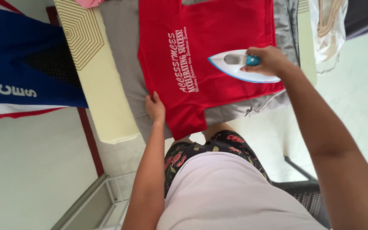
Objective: Ironing a red t-shirt with a school logo and placing it on a hanger.
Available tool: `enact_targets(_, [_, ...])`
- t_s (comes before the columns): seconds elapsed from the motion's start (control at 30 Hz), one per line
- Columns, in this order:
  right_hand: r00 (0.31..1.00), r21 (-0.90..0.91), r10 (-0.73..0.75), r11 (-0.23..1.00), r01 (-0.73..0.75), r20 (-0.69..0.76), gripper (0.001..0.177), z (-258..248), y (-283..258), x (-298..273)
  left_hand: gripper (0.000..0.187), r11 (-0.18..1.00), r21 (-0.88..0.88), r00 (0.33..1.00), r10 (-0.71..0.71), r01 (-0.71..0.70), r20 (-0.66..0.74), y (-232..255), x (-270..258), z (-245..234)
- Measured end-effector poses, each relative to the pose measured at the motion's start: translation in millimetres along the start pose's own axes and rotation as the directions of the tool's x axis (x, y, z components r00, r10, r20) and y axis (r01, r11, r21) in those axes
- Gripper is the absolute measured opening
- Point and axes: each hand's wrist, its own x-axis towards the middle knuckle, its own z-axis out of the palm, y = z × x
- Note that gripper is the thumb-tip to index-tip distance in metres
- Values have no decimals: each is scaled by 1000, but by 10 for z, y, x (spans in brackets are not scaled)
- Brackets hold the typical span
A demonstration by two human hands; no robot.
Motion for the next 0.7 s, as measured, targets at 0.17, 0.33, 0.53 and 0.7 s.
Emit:
enact_targets(0.17, [960,-23,-254,966,259,119,63,402,309,264,41,999,2,989,38,-38,-142,420,-214,-191])
enact_targets(0.33, [956,-85,-265,957,277,127,56,472,218,198,34,998,-56,989,-28,19,-148,677,-311,-317])
enact_targets(0.53, [917,-81,-349,926,369,193,52,436,84,245,32,996,-84,982,-43,28,-184,702,-348,-305])
enact_targets(0.7, [920,-63,-373,922,382,123,51,542,48,307,30,994,-87,974,-83,65,-209,666,-329,-261])
